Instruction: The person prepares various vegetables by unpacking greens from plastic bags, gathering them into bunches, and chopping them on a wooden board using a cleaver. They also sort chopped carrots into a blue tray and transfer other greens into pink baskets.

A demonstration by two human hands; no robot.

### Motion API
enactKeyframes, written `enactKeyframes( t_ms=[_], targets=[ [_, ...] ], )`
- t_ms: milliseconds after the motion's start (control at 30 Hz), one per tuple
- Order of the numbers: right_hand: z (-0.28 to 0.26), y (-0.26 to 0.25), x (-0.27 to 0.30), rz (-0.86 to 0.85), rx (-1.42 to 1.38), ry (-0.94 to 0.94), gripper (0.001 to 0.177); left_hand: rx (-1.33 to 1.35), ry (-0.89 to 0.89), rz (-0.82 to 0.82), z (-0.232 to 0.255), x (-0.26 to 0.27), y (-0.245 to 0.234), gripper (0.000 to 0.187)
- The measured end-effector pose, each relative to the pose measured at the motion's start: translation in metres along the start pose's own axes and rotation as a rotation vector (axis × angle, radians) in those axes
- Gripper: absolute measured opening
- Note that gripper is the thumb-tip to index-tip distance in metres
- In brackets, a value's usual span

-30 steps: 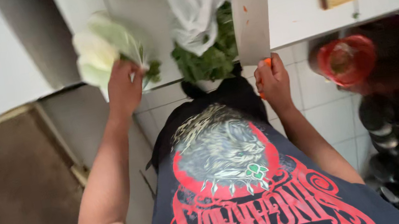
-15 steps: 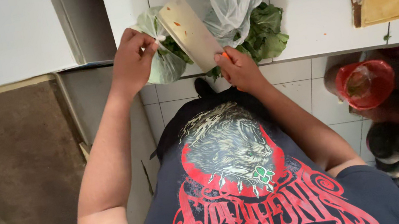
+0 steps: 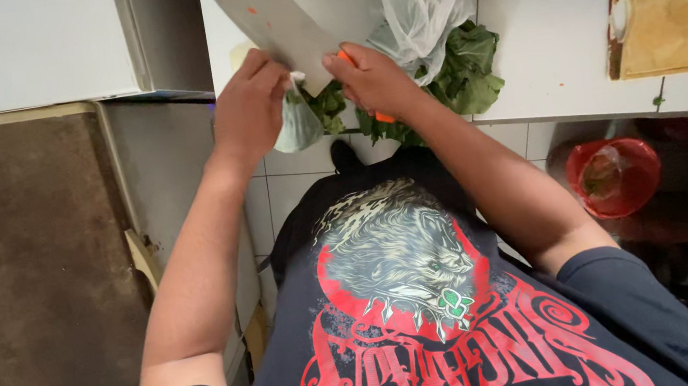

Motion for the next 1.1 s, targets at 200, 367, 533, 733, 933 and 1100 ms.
enactKeyframes(
  t_ms=[200,367,533,733,933,1100],
  targets=[
    [0.004,-0.010,0.030,-0.184,0.258,0.085,0.038,0.085,-0.075,0.147,-0.008,0.007,-0.023,0.005],
    [0.002,0.025,-0.004,-0.155,0.003,0.099,0.039,0.095,-0.045,0.110,-0.006,0.013,-0.012,0.005],
    [-0.005,-0.002,0.030,-0.288,0.147,0.227,0.037,0.256,-0.196,0.200,-0.035,0.015,-0.024,0.005],
    [-0.004,-0.003,0.020,-0.190,0.080,0.125,0.035,0.312,-0.185,0.242,-0.053,0.026,-0.024,0.007],
    [-0.011,-0.121,0.094,0.131,0.259,0.196,0.037,0.589,-0.310,0.254,-0.094,0.037,-0.010,0.003],
    [0.034,-0.201,0.210,0.400,0.804,0.177,0.037,0.791,-0.328,0.189,-0.107,0.048,0.019,0.007]
  ],
)
Point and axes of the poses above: each hand's wrist, its own x-axis away from the middle knuckle, its own y-axis out of the palm, z = x × y, the point moved 9 cm from there along -x, towards the middle knuckle, and after that the axes turned 13 degrees about -y, right-handed, at the moved point
